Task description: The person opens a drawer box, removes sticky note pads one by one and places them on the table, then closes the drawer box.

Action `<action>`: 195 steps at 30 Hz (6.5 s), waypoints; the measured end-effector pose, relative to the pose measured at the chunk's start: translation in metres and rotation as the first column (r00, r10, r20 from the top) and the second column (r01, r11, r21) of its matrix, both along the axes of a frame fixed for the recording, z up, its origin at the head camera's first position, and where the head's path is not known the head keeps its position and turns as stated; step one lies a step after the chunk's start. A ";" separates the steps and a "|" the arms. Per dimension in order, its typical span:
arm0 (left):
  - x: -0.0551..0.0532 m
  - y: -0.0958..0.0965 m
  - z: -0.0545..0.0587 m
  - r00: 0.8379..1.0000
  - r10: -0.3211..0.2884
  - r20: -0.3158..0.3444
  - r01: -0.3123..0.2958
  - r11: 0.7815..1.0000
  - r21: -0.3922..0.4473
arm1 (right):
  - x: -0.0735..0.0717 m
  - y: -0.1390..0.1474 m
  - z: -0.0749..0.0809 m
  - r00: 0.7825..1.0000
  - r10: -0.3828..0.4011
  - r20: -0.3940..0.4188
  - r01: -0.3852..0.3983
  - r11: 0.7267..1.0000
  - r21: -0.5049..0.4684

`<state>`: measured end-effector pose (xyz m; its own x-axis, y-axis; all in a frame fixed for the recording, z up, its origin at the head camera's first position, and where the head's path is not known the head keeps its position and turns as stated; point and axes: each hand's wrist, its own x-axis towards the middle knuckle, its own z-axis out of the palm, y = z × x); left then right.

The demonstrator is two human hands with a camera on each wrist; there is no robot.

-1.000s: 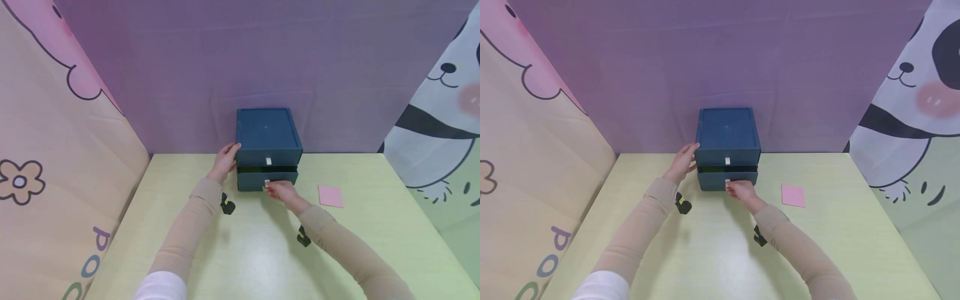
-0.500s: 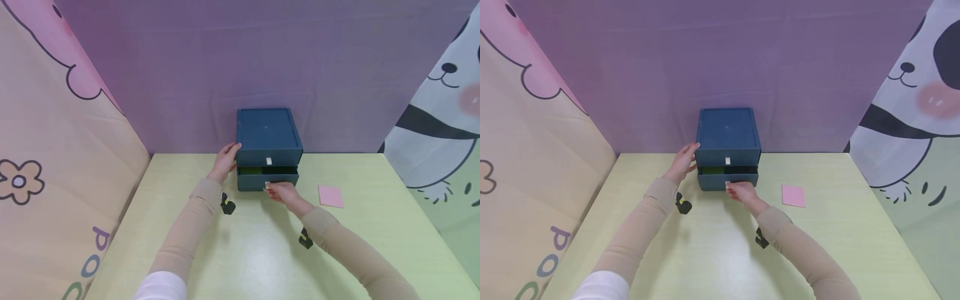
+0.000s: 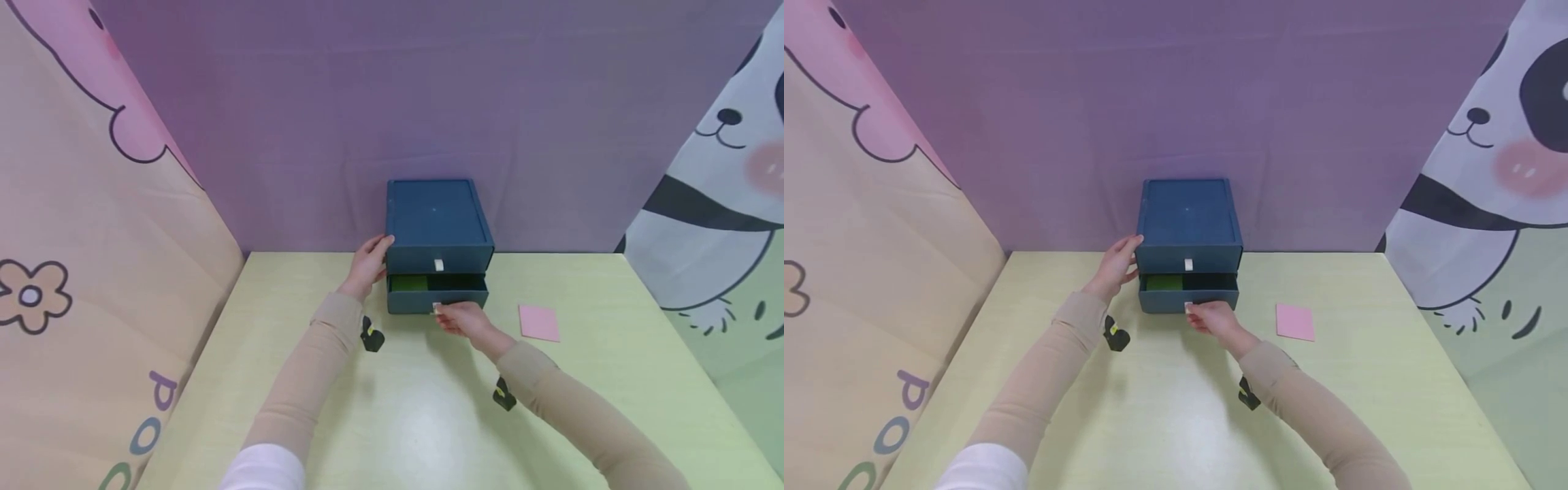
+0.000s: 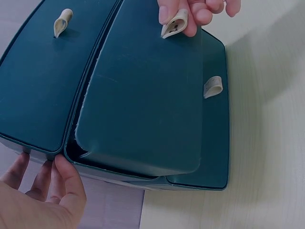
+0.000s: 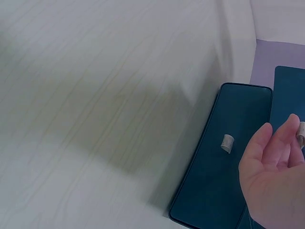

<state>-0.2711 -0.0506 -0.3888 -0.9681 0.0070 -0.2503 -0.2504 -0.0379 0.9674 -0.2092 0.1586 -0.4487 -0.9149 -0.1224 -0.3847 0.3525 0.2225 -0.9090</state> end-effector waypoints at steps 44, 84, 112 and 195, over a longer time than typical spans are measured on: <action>0.002 0.001 0.002 1.000 0.016 0.000 -0.016 1.000 -0.011 | 0.015 0.008 -0.001 0.998 0.060 -0.015 -0.060 0.998 0.025; 0.002 0.000 0.000 1.000 0.011 -0.011 -0.011 1.000 -0.011 | 0.036 0.007 -0.008 0.997 0.077 -0.017 -0.076 0.997 0.028; 0.001 0.002 -0.001 1.000 0.022 -0.014 -0.022 1.000 -0.016 | 0.046 0.009 -0.006 0.994 0.104 -0.014 -0.103 0.993 0.057; 0.002 0.003 0.000 1.000 0.025 0.000 -0.025 0.999 -0.027 | 0.076 0.016 -0.013 0.974 0.197 -0.110 -0.185 0.977 0.109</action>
<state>-0.2688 -0.0479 -0.3892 -0.9680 -0.0239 -0.2500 -0.2496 -0.0184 0.9682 -0.1331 0.1745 -0.4614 -0.9183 -0.2664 -0.2928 0.1852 0.3646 -0.9126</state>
